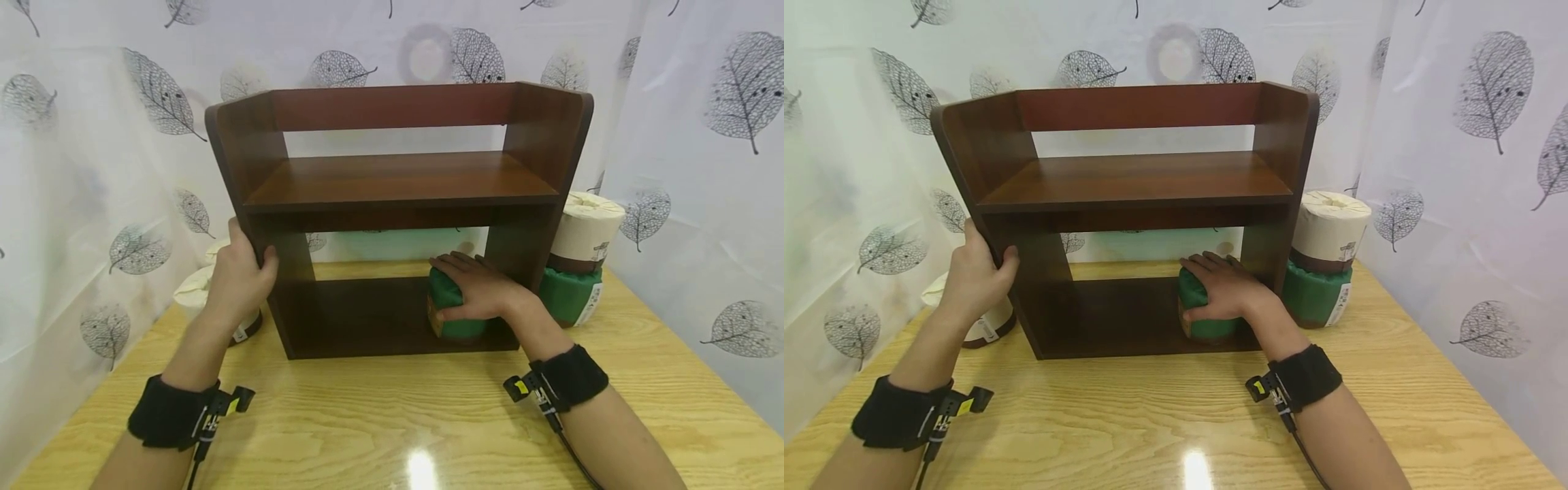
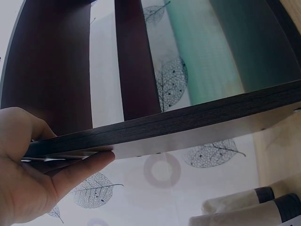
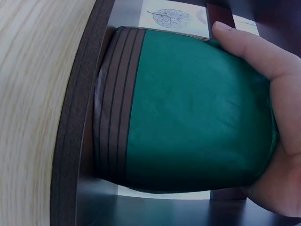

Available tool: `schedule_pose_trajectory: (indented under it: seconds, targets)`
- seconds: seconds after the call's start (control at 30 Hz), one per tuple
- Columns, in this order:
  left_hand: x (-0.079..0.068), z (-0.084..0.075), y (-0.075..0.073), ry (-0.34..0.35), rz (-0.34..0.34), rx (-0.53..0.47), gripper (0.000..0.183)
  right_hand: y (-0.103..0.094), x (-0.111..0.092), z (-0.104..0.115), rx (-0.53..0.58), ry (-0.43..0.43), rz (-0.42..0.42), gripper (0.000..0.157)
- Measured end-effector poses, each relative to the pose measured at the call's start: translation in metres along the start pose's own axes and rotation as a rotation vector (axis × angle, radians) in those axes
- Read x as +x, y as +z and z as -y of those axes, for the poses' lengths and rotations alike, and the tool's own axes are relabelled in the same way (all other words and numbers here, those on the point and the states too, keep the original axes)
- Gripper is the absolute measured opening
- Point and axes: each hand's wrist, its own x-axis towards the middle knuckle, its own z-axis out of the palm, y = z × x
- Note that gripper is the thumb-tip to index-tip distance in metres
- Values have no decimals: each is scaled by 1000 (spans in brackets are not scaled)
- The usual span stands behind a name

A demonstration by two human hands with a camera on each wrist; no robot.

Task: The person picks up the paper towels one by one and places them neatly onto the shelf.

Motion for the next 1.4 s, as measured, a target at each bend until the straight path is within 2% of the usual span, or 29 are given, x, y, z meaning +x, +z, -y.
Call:
schedule_pose_trajectory:
  seconds: [0.1, 0.23, 0.37, 0.5, 0.57, 0.63, 0.77, 0.87, 1.07, 1.23, 1.4]
  targets:
    - [1, 0, 1, 3, 7, -4, 54, 0, 0, -1, 13, 2, -2, 97]
    - [0, 1, 0, 10, 7, -13, 53, -1, 0, 4, 17, 66, -36, 96]
    - [-1, 0, 0, 15, -2, -13, 52, -2, 2, 17, 13, 165, -146, 99]
    - [-1, -1, -1, 13, -3, -11, 53, -3, 5, 31, -29, 273, -289, 107]
    - [-1, -1, -1, 10, -3, -10, 53, -1, 8, 37, -52, 334, -330, 111]
    - [-1, -1, -2, 6, -2, -12, 53, 1, 11, 43, -62, 402, -305, 113]
    - [-2, -1, -3, 7, 11, -21, 53, 6, 14, 49, -99, 508, -111, 112]
    - [-1, -1, -3, 13, 16, -27, 53, 8, 13, 50, -129, 531, 2, 106]
    - [1, -2, -2, 13, 0, -27, 51, 6, 13, 47, -127, 511, 10, 99]
    - [0, -2, -2, 4, 4, -31, 50, 6, 11, 44, -159, 469, 11, 98]
    - [0, 0, -1, 16, -5, -28, 49, 5, 8, 39, -136, 412, 14, 95]
